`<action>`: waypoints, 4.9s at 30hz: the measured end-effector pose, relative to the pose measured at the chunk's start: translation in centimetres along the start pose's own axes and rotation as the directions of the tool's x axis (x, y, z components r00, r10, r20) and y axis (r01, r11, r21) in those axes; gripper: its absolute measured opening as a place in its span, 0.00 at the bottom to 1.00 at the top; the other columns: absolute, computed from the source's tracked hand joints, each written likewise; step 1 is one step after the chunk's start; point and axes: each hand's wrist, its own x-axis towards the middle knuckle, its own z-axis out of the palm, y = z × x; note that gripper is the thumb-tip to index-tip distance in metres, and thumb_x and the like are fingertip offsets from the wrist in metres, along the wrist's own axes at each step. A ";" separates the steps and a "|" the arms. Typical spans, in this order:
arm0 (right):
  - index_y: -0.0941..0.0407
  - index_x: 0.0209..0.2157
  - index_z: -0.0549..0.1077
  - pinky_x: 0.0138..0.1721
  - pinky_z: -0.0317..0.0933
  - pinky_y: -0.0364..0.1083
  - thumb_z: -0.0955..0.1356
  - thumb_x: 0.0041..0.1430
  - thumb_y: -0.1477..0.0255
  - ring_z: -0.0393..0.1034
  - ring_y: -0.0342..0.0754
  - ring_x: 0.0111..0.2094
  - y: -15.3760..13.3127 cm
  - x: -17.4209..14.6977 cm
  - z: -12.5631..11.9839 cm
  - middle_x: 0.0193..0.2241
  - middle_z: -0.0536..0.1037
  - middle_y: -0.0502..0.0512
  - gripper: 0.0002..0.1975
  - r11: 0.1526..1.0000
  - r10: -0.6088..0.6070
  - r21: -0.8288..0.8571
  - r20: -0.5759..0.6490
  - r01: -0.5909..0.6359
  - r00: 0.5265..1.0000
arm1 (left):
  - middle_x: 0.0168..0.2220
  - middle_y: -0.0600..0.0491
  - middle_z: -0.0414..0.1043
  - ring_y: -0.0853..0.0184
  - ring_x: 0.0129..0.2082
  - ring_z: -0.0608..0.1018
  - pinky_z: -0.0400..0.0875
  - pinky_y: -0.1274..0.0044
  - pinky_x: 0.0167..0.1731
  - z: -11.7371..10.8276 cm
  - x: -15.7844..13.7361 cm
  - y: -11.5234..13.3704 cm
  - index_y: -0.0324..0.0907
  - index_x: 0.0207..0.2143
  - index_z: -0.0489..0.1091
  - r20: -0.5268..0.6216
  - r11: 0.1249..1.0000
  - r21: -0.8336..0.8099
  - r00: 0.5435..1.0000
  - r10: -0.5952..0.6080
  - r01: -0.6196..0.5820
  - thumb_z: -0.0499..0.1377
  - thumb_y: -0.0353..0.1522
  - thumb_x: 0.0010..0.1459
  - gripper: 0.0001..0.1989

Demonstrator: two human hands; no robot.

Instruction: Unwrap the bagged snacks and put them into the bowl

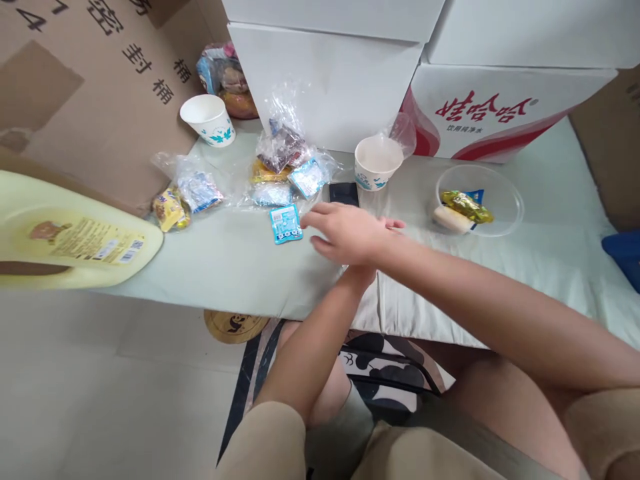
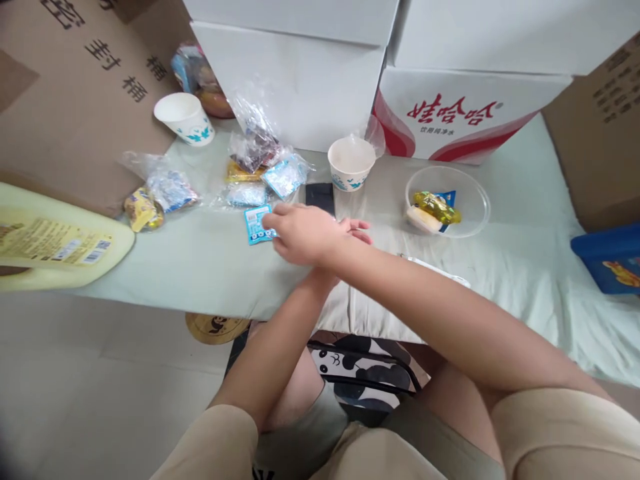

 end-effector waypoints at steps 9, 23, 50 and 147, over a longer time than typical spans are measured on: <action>0.45 0.43 0.79 0.44 0.72 0.65 0.73 0.52 0.81 0.68 0.70 0.59 -2.9 9.4 7.8 0.58 0.72 0.59 0.20 0.972 0.234 -0.012 0.111 -0.235 0.966 | 0.23 0.52 0.73 0.72 0.23 0.77 0.69 0.79 0.28 -1.7 -1.1 2.3 0.37 0.26 0.74 0.058 0.723 -0.622 0.938 -0.342 0.302 0.59 0.50 0.63 0.25; 0.45 0.55 0.72 0.33 0.73 0.52 0.65 0.56 0.85 0.79 0.55 0.39 -3.0 3.8 4.7 0.48 0.81 0.55 0.29 0.994 0.105 0.017 0.089 -0.107 0.990 | 0.23 0.52 0.75 0.71 0.24 0.77 0.71 0.79 0.31 0.7 -2.0 1.1 0.38 0.25 0.75 0.215 0.881 -0.307 0.928 -0.304 0.360 0.61 0.43 0.64 0.19; 0.56 0.51 0.75 0.53 0.65 0.59 0.64 0.58 0.73 0.71 0.62 0.51 9.0 -5.6 -3.8 0.51 0.75 0.65 0.20 0.968 0.247 0.040 -0.318 -0.248 0.915 | 0.23 0.52 0.75 0.70 0.24 0.79 0.71 0.78 0.30 2.2 -2.1 1.2 0.38 0.26 0.75 0.244 0.933 -0.082 0.915 -0.321 0.350 0.52 0.32 0.61 0.15; 0.53 0.36 0.74 0.51 0.71 0.56 0.64 0.63 0.73 0.76 0.54 0.48 9.8 -22.3 5.9 0.46 0.80 0.59 0.06 0.888 0.381 0.419 -0.441 -0.189 0.813 | 0.31 0.55 0.76 0.63 0.34 0.83 0.77 0.71 0.37 1.0 -2.7 -0.6 0.45 0.36 0.67 -0.106 0.996 -0.091 0.994 0.009 -0.018 0.65 0.32 0.51 0.10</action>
